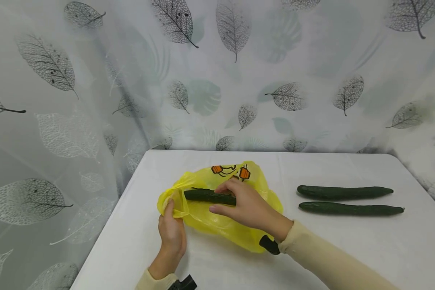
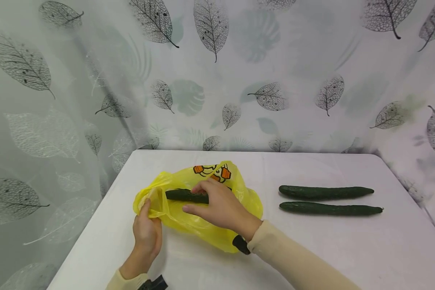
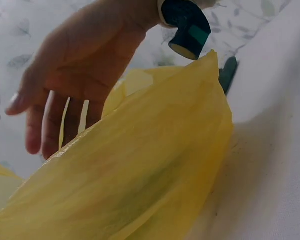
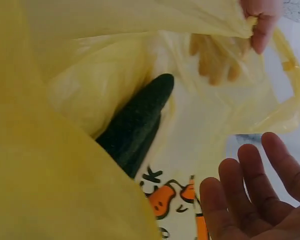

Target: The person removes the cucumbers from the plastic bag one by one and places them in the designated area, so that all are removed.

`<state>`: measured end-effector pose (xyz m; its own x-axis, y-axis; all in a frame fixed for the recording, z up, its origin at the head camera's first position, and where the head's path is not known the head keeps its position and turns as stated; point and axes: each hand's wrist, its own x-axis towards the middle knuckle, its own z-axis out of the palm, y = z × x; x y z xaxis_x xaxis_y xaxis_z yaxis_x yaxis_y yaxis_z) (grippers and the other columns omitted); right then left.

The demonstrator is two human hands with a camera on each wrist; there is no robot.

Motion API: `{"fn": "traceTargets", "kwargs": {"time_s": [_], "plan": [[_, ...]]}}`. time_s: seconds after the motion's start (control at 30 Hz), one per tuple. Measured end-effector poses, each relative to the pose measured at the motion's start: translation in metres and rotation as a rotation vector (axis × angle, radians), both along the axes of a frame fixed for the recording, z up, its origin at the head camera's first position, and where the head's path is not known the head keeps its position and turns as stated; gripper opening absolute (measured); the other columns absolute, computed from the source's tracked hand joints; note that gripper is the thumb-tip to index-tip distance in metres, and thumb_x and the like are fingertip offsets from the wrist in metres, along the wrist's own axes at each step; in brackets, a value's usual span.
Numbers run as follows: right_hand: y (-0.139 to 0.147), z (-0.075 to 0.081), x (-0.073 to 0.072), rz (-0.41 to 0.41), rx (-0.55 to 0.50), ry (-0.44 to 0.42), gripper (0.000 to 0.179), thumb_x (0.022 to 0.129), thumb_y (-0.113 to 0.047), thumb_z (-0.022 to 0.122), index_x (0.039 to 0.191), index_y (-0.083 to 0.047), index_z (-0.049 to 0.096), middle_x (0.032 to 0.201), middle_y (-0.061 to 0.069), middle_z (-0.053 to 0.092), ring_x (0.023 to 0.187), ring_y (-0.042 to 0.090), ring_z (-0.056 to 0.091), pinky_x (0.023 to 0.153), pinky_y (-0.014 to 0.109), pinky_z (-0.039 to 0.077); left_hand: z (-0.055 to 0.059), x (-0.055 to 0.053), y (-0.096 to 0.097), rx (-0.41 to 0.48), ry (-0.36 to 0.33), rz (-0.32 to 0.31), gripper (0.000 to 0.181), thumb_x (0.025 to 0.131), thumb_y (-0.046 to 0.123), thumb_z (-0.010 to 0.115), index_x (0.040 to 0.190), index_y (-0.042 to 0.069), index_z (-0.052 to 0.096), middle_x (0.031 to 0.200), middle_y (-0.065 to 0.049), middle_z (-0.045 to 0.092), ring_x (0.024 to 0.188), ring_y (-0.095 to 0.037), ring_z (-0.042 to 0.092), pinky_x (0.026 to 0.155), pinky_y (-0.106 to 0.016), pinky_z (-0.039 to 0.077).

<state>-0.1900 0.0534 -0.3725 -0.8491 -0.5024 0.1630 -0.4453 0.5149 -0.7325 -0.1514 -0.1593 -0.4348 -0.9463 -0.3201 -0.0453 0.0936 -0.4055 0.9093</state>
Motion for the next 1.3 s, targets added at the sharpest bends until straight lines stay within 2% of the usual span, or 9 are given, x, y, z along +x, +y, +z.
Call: {"fn": "traceTargets", "kwargs": {"time_s": [0.23, 0.37, 0.6, 0.77, 0.9, 1.03, 1.3], "plan": [[-0.004, -0.018, -0.007, -0.011, 0.068, -0.106, 0.057, 0.088, -0.055, 0.074, 0.127, -0.014, 0.064, 0.122, -0.004, 0.061, 0.12, 0.023, 0.057, 0.102, 0.042, 0.046, 0.0, -0.001, 0.0, 0.002, -0.013, 0.008, 0.048, 0.112, 0.03, 0.029, 0.148, -0.002, 0.033, 0.149, -0.01, 0.037, 0.14, -0.019, 0.033, 0.118, -0.034, 0.024], [-0.004, -0.025, -0.01, -0.024, 0.119, -0.126, 0.06, 0.089, -0.054, 0.074, 0.13, -0.012, 0.063, 0.128, 0.002, 0.062, 0.123, 0.026, 0.057, 0.104, 0.043, 0.045, -0.001, -0.001, 0.0, 0.004, -0.028, 0.008, 0.049, 0.112, 0.031, 0.029, 0.148, -0.002, 0.033, 0.15, -0.008, 0.036, 0.14, -0.017, 0.032, 0.118, -0.032, 0.024], [-0.003, -0.037, -0.016, -0.039, 0.266, -0.086, 0.067, 0.088, -0.049, 0.076, 0.136, -0.006, 0.06, 0.135, 0.012, 0.058, 0.126, 0.031, 0.052, 0.106, 0.048, 0.042, -0.002, 0.0, 0.001, -0.001, -0.032, -0.012, 0.048, 0.112, 0.031, 0.028, 0.149, 0.0, 0.031, 0.151, -0.008, 0.034, 0.142, -0.016, 0.031, 0.119, -0.033, 0.023], [-0.005, -0.044, -0.017, -0.041, 0.372, -0.066, 0.076, 0.086, -0.047, 0.077, 0.144, -0.004, 0.054, 0.148, 0.018, 0.048, 0.137, 0.038, 0.042, 0.112, 0.053, 0.035, -0.003, 0.001, 0.001, -0.009, -0.021, -0.02, 0.049, 0.112, 0.032, 0.028, 0.15, 0.0, 0.029, 0.152, -0.008, 0.033, 0.143, -0.016, 0.029, 0.12, -0.034, 0.022], [-0.006, -0.049, -0.016, -0.03, 0.446, -0.075, 0.082, 0.086, -0.049, 0.077, 0.148, -0.002, 0.049, 0.154, 0.02, 0.041, 0.143, 0.039, 0.035, 0.114, 0.057, 0.03, -0.003, 0.001, 0.0, -0.002, -0.025, -0.023, 0.051, 0.112, 0.031, 0.028, 0.152, 0.0, 0.027, 0.155, -0.007, 0.031, 0.145, -0.016, 0.027, 0.12, -0.034, 0.02], [-0.005, -0.052, -0.015, -0.017, 0.488, -0.077, 0.084, 0.087, -0.05, 0.076, 0.148, -0.001, 0.047, 0.155, 0.021, 0.04, 0.144, 0.039, 0.034, 0.114, 0.058, 0.029, -0.003, 0.002, 0.001, 0.004, -0.033, -0.025, 0.052, 0.112, 0.03, 0.028, 0.154, 0.0, 0.025, 0.156, -0.006, 0.029, 0.146, -0.016, 0.025, 0.121, -0.034, 0.02], [-0.006, -0.055, -0.013, -0.016, 0.457, -0.02, 0.083, 0.087, -0.048, 0.077, 0.147, -0.001, 0.048, 0.146, 0.019, 0.048, 0.135, 0.039, 0.044, 0.112, 0.055, 0.034, -0.003, 0.001, 0.0, -0.001, -0.03, -0.02, 0.051, 0.112, 0.031, 0.028, 0.151, -0.002, 0.028, 0.153, -0.009, 0.032, 0.144, -0.018, 0.027, 0.12, -0.035, 0.02]]}}
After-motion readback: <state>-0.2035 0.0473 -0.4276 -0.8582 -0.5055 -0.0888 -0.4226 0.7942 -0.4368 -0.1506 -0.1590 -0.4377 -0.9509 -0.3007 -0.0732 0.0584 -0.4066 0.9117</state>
